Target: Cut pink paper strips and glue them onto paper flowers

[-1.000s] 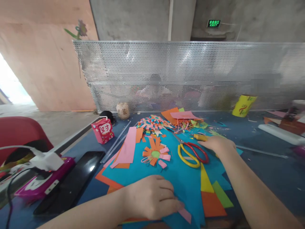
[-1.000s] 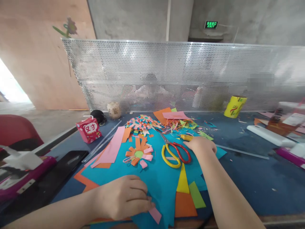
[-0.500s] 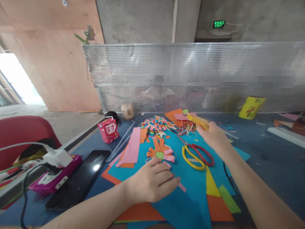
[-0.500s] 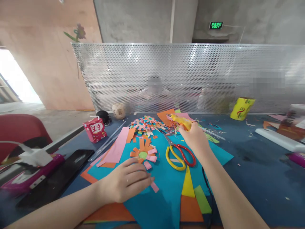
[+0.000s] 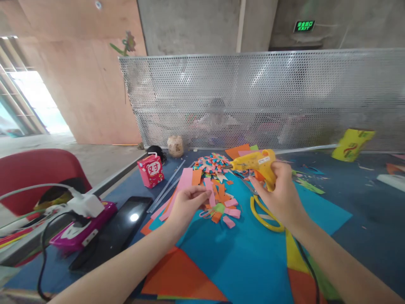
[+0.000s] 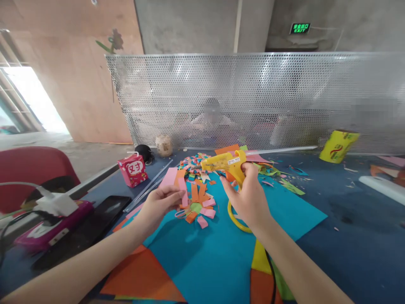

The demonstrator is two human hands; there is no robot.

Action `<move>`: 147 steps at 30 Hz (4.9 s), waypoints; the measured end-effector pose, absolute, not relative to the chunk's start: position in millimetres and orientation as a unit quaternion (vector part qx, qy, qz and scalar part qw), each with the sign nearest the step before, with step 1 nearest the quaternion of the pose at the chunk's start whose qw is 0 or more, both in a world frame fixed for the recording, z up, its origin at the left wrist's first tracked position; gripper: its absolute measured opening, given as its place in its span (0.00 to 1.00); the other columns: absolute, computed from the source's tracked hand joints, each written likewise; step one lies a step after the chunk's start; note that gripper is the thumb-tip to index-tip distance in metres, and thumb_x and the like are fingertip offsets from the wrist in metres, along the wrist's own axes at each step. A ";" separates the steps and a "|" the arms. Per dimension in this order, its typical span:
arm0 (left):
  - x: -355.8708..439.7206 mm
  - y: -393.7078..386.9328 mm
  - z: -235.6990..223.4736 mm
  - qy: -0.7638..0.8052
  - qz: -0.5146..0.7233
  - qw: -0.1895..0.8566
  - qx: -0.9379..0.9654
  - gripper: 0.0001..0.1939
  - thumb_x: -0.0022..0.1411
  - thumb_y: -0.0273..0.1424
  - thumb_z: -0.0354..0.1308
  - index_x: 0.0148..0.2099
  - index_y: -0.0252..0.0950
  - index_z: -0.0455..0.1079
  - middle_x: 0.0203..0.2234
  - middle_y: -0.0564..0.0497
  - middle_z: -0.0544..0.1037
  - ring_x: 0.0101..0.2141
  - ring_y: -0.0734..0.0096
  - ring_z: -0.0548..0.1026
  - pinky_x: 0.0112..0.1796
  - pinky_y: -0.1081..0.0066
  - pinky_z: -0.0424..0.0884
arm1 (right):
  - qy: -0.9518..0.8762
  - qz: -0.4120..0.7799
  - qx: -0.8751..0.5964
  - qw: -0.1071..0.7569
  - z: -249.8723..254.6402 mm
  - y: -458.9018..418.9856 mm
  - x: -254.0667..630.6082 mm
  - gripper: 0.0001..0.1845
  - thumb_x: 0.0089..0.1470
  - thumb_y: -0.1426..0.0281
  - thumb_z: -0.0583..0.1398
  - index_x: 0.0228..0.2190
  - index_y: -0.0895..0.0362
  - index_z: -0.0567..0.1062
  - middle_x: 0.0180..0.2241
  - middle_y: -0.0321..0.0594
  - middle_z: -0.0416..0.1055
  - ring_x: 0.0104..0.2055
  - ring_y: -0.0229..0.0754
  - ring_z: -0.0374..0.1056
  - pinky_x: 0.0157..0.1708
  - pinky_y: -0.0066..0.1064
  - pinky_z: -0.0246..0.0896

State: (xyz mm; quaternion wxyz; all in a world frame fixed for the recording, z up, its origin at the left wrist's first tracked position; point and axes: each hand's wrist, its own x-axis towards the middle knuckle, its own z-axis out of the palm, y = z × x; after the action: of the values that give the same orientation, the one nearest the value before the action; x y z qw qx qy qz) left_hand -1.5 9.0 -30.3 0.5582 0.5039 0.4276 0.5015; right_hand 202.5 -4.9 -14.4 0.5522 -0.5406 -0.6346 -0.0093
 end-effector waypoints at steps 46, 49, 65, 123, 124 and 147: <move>-8.8 25.6 -41.6 0.412 0.565 0.594 0.399 0.11 0.43 0.33 0.63 0.26 0.31 0.66 0.18 0.52 0.70 0.22 0.74 0.72 0.29 0.70 0.70 | -0.758 -0.324 -0.423 0.376 -24.3 -9.0 199.0 0.05 0.53 0.70 0.51 0.34 0.56 0.59 0.34 0.49 0.69 0.36 0.50 0.69 0.26 0.36 0.66; -8.7 25.1 -40.6 0.417 0.566 0.591 0.394 0.10 0.43 0.32 0.63 0.25 0.31 0.66 0.16 0.54 0.69 0.20 0.76 0.70 0.27 0.71 0.70 | -0.765 -0.316 -0.418 0.375 -23.9 -8.4 198.9 0.05 0.52 0.71 0.52 0.33 0.56 0.59 0.35 0.50 0.69 0.37 0.50 0.69 0.27 0.36 0.66; -9.4 28.0 -41.1 0.414 0.572 0.601 0.375 0.11 0.41 0.31 0.63 0.24 0.31 0.65 0.15 0.54 0.69 0.19 0.75 0.70 0.26 0.70 0.71 | -0.771 -0.338 -0.405 0.357 -23.2 -7.9 202.2 0.05 0.52 0.74 0.52 0.34 0.58 0.60 0.36 0.53 0.69 0.37 0.52 0.68 0.29 0.37 0.67; -8.7 27.1 -39.0 0.402 0.577 0.598 0.385 0.12 0.40 0.33 0.64 0.25 0.31 0.66 0.20 0.50 0.72 0.25 0.71 0.73 0.33 0.71 0.69 | -0.791 -0.285 -0.428 0.332 -19.8 -8.4 202.5 0.07 0.50 0.76 0.49 0.31 0.56 0.65 0.32 0.45 0.70 0.33 0.47 0.68 0.27 0.34 0.62; -8.8 27.7 -38.9 0.405 0.581 0.593 0.383 0.12 0.39 0.33 0.64 0.24 0.31 0.65 0.19 0.51 0.71 0.25 0.73 0.73 0.33 0.71 0.69 | -0.790 -0.287 -0.429 0.331 -19.8 -8.1 202.0 0.07 0.50 0.76 0.49 0.31 0.56 0.64 0.32 0.46 0.70 0.33 0.48 0.68 0.27 0.34 0.62; -6.0 24.6 -39.7 0.405 0.561 0.594 0.410 0.12 0.39 0.33 0.65 0.26 0.31 0.67 0.20 0.54 0.71 0.25 0.76 0.72 0.30 0.76 0.68 | -0.380 -0.025 -0.913 0.149 -25.4 36.3 305.8 0.25 0.38 0.62 0.59 0.38 0.66 0.70 0.28 0.62 0.71 0.31 0.61 0.68 0.24 0.46 0.59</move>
State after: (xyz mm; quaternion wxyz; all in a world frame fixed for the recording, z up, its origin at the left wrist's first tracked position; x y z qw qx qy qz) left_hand -6.0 24.6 -39.7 0.5943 0.4099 0.4053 0.5608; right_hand 305.8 36.3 -25.4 0.1489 -0.9126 -0.3800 -0.0248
